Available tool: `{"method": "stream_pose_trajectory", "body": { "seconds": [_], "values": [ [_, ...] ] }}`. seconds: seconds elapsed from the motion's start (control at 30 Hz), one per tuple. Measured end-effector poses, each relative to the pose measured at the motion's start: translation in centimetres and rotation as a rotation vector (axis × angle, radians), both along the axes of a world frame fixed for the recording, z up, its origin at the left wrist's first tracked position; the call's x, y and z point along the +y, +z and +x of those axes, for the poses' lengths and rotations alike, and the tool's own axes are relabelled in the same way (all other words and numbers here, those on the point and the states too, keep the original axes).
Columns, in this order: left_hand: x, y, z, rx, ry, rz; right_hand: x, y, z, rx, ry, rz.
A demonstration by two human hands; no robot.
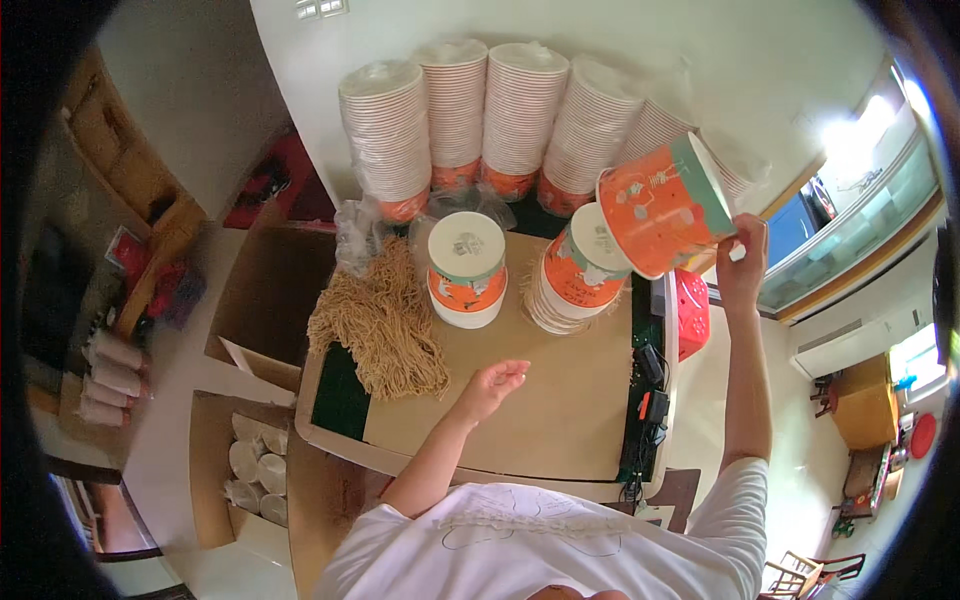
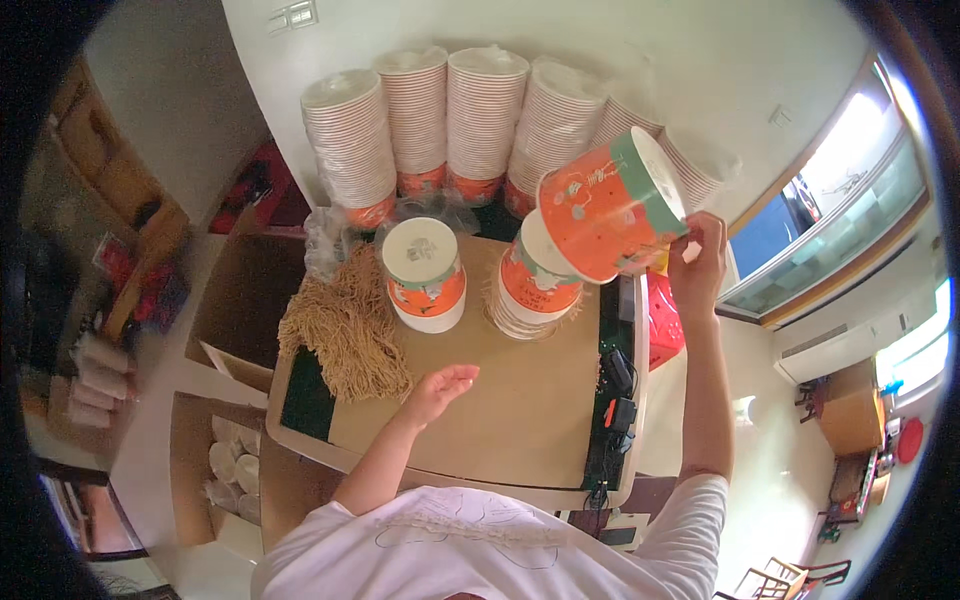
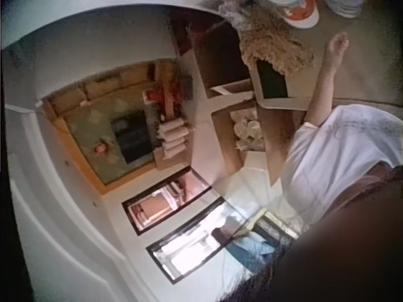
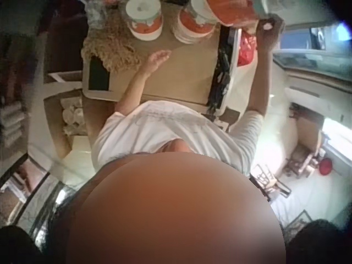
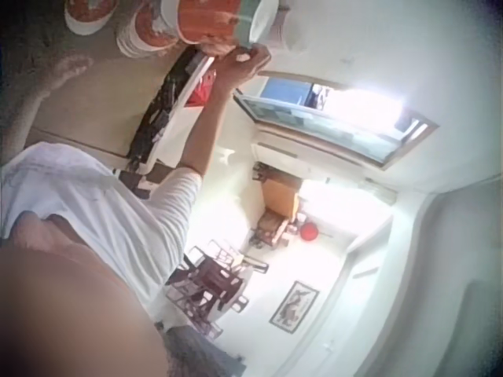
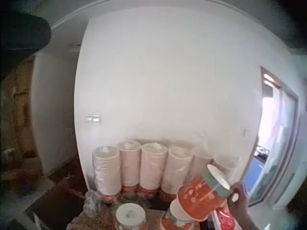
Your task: Organizing and stacking paper bowls at a manufacturing workstation.
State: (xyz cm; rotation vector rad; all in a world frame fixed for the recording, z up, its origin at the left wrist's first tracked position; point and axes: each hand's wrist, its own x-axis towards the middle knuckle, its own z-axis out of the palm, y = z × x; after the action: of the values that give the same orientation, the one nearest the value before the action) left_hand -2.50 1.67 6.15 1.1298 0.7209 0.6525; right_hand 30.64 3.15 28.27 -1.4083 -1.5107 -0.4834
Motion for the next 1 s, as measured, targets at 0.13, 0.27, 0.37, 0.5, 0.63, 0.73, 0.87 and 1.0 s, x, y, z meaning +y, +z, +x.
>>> {"method": "stream_pose_trajectory", "body": {
  "seconds": [0.13,0.27,0.37,0.5,0.63,0.73,0.87,1.0],
  "values": [
    [0.3,-0.8,-0.5,0.058,0.029,0.034,2.7,-0.5,0.8,-0.178,-0.063,-0.047],
    [0.2,-2.7,-1.5,0.024,0.069,-0.078,3.8,-2.0,0.6,-0.235,-0.054,-0.081],
    [0.3,-3.4,-1.6,0.056,0.101,-0.069,3.8,-3.1,0.3,-0.275,-0.019,-0.096],
    [0.2,-4.4,-0.8,0.045,0.038,-0.089,3.6,-4.8,0.3,-0.302,0.032,-0.093],
    [0.3,-4.8,-0.3,0.049,0.006,-0.101,3.8,-5.9,0.1,-0.277,0.072,-0.082],
    [0.3,-5.1,-0.3,0.044,0.009,-0.106,4.0,-6.4,-0.3,-0.263,0.063,-0.100],
    [0.1,-5.0,-0.5,0.042,0.008,-0.116,4.2,-7.1,-0.6,-0.272,0.070,-0.106],
    [-0.3,-5.1,-0.8,0.048,0.008,-0.113,4.3,-8.0,-1.1,-0.271,0.071,-0.146]
  ]
}}
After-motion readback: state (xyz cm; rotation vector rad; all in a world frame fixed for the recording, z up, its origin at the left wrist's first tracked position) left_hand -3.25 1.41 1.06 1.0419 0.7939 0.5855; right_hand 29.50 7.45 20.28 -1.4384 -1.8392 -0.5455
